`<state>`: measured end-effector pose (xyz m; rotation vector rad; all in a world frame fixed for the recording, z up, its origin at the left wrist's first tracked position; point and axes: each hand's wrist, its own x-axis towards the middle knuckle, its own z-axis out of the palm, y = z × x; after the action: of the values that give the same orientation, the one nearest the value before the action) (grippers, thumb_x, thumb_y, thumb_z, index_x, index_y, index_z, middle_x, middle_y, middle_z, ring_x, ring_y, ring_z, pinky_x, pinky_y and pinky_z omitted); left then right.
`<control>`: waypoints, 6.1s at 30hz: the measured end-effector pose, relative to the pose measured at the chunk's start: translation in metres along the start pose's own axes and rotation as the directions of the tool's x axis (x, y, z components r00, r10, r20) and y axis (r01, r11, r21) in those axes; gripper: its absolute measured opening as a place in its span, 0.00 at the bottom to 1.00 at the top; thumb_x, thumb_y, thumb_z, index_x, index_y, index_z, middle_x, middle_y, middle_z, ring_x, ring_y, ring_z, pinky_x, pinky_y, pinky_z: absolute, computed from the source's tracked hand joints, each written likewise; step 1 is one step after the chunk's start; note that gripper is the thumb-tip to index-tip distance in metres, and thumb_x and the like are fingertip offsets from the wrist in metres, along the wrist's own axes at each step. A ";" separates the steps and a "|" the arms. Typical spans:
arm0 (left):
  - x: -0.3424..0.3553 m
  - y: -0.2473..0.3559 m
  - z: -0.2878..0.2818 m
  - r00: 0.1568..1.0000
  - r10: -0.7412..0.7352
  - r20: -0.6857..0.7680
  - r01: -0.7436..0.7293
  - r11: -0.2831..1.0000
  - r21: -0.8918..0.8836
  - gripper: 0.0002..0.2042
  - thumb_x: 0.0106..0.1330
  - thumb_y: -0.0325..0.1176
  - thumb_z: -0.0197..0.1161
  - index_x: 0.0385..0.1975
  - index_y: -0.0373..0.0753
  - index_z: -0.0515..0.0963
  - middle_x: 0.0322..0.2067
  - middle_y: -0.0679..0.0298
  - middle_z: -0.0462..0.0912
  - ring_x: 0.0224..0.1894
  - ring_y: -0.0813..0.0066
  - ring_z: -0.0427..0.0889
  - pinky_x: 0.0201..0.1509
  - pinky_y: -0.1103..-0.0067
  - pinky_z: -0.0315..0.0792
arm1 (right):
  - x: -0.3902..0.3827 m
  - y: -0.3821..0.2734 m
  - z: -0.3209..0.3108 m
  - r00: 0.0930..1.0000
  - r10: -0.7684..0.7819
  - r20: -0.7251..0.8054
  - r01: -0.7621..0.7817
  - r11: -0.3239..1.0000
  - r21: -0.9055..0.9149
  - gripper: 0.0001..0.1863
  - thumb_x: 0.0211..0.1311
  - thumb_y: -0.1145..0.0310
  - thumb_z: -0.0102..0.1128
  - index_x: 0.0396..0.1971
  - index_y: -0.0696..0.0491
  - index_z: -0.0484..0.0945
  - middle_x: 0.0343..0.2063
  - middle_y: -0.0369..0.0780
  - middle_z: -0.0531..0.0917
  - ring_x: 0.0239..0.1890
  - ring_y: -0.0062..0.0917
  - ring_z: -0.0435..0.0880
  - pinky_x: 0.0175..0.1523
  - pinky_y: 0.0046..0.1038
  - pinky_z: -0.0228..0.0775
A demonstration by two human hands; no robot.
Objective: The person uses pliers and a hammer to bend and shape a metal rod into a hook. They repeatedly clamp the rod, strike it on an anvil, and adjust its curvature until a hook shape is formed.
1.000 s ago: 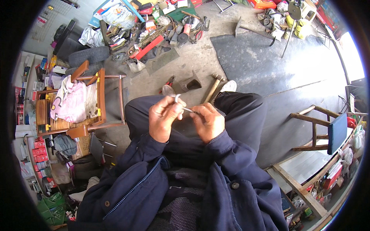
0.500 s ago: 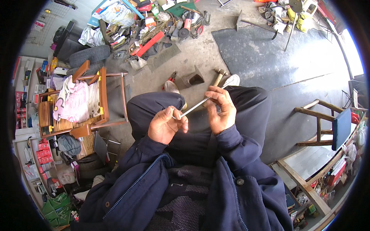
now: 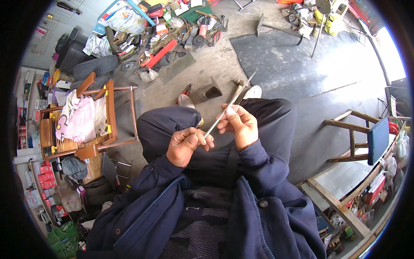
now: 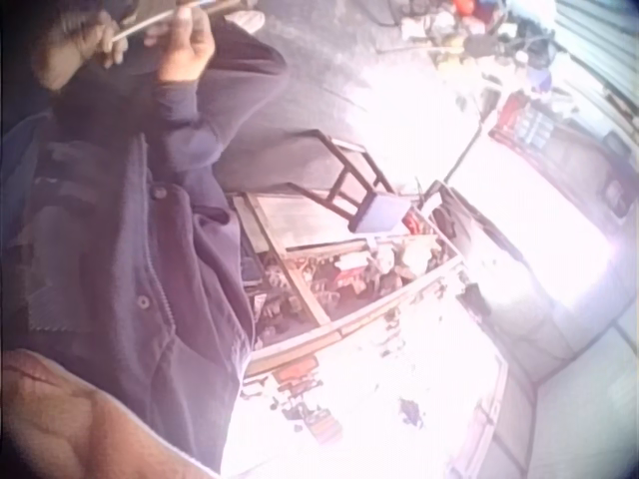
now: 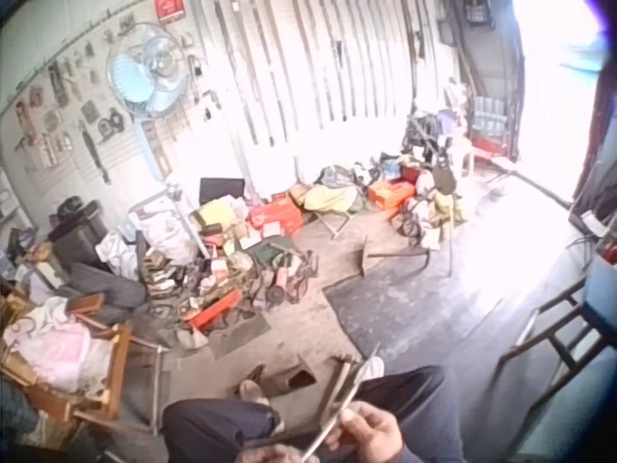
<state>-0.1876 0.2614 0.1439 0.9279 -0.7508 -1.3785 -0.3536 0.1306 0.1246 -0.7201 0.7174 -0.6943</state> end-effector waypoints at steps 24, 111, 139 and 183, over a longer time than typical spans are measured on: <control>-0.007 -0.007 -0.006 0.982 -0.146 -0.121 0.134 0.986 -0.102 0.18 0.80 0.42 0.48 0.52 0.31 0.74 0.44 0.51 0.85 0.45 0.57 0.86 0.47 0.68 0.78 | 0.005 -0.010 -0.015 0.973 -0.191 -0.130 0.193 0.981 0.003 0.13 0.75 0.67 0.57 0.48 0.60 0.81 0.35 0.41 0.86 0.28 0.20 0.83 0.35 0.23 0.79; -0.001 -0.014 -0.014 0.959 -0.282 0.022 0.265 0.868 -0.419 0.11 0.80 0.38 0.48 0.49 0.39 0.74 0.45 0.45 0.85 0.39 0.53 0.88 0.44 0.66 0.82 | 0.017 0.022 -0.039 0.990 0.025 -0.137 0.000 0.984 0.180 0.09 0.74 0.68 0.58 0.42 0.59 0.79 0.32 0.44 0.86 0.25 0.23 0.84 0.30 0.26 0.82; -0.001 -0.001 -0.006 0.949 0.116 -0.294 -0.040 0.966 0.254 0.08 0.74 0.32 0.63 0.40 0.33 0.79 0.37 0.62 0.85 0.38 0.80 0.83 0.41 0.82 0.75 | 0.005 0.039 -0.024 0.970 -0.115 0.216 0.219 0.802 -0.556 0.15 0.62 0.75 0.67 0.48 0.58 0.81 0.41 0.38 0.82 0.41 0.24 0.83 0.47 0.26 0.75; 0.033 -0.004 -0.031 0.921 -0.020 -0.390 0.007 0.999 -0.034 0.12 0.77 0.36 0.57 0.52 0.37 0.75 0.37 0.60 0.85 0.35 0.75 0.85 0.36 0.81 0.76 | 0.007 0.056 -0.006 0.977 -0.007 0.212 0.139 0.778 -0.613 0.05 0.64 0.77 0.68 0.39 0.59 0.85 0.27 0.32 0.85 0.30 0.11 0.79 0.37 0.18 0.72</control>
<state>-0.1599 0.2315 0.1237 1.1410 -0.4169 -1.1617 -0.3371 0.1547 0.0764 -1.4226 0.7396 -0.4323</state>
